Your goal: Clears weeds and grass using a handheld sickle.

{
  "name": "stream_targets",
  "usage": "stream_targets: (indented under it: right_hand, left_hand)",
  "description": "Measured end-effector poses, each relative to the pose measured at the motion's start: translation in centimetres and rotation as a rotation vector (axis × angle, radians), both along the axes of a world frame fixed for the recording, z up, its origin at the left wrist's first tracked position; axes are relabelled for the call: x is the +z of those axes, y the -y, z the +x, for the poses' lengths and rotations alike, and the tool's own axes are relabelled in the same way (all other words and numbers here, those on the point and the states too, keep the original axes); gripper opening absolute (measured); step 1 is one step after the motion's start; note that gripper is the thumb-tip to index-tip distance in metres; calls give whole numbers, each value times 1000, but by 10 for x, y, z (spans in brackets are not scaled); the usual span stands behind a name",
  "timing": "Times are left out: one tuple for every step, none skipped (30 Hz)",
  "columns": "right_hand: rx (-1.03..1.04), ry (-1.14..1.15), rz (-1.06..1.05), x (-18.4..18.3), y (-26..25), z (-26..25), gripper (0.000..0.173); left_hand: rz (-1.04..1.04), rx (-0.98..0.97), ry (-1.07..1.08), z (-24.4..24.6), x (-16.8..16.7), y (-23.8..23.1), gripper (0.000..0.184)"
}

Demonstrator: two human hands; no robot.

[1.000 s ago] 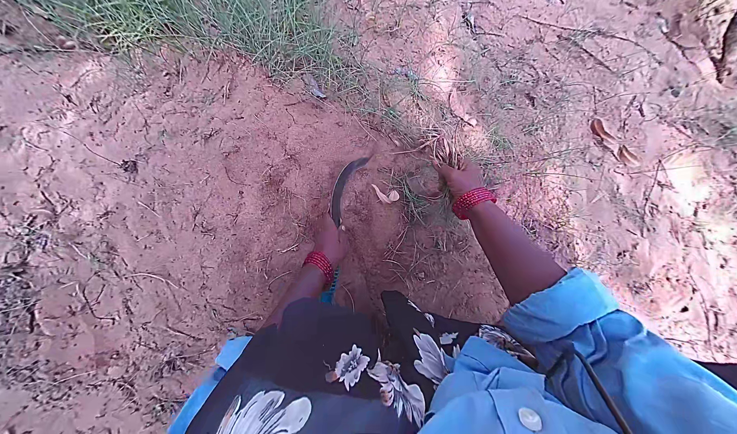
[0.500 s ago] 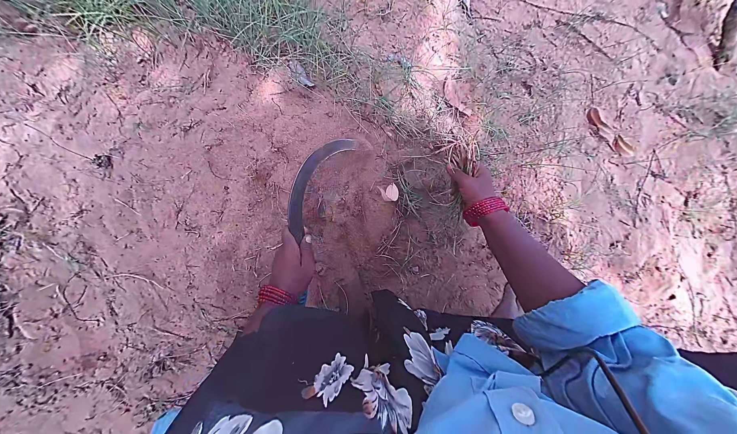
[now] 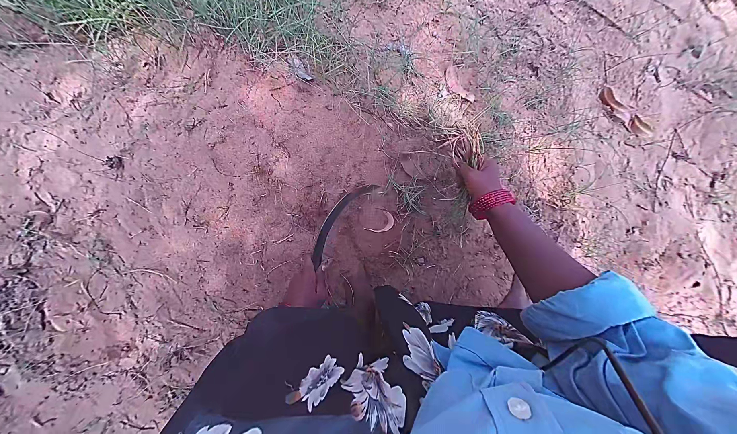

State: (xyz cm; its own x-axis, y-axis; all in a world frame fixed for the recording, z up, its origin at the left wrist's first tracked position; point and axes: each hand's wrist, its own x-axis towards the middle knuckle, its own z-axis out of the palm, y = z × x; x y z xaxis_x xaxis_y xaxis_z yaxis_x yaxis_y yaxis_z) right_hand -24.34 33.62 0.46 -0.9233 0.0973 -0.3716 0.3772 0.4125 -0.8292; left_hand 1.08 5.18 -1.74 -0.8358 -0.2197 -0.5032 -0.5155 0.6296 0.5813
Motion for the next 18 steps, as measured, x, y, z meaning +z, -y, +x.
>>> stream_targets:
  right_hand:
    - [-12,0,0,1,0,3,23]
    - [-16,3,5,3,0,6,24]
    - [-9,1,9,5,0,7,25]
    - [5,-5,11,6,1,6,25]
    - [21,-9,12,7,1,5,23]
    - [31,-6,14,10,1,6,21]
    - [43,-4,21,14,1,5,20]
    - [61,-13,37,20,2,2,21]
    - [79,-26,43,26,1,0,25]
    - [108,-35,54,31,-3,0,29]
    - [151,-46,78,35,-7,2,31]
    - [190,-52,96,39,-9,4,32]
    - [223,-65,112,40,-11,3,32]
    - [242,-87,129,38,-12,4,30]
    - [250,-103,145,33,-15,6,28]
    - [250,-102,150,31,-16,9,29]
    - [252,-97,150,27,-17,11,31]
    - [257,-86,143,24,-16,13,33]
  left_hand:
    - [13,9,-45,-11,2,0,48]
    - [20,14,-77,-24,3,-1,51]
    - [31,4,-53,-39,6,-2,53]
    - [36,-34,38,-53,11,-3,53]
    - [44,-87,184,-63,16,-6,54]
    - [54,-132,325,-64,18,-10,55]
    - [69,-137,381,-52,14,-15,54]
    - [73,-108,368,-36,6,-18,51]
    - [66,-71,328,-19,-3,-17,50]
    - [62,-38,277,-2,-12,-15,49]
    - [55,-21,196,13,-22,-13,48]
    - [55,-19,162,17,-24,-11,49]
    - [53,-24,171,13,-18,-9,50]
    - [53,-42,214,4,-10,-6,50]
    - [45,-62,240,-7,0,-5,49]
    - [35,-74,232,-20,11,-5,48]
    - [29,-77,183,-35,21,-6,48]
    - [35,-68,105,-49,24,-6,47]
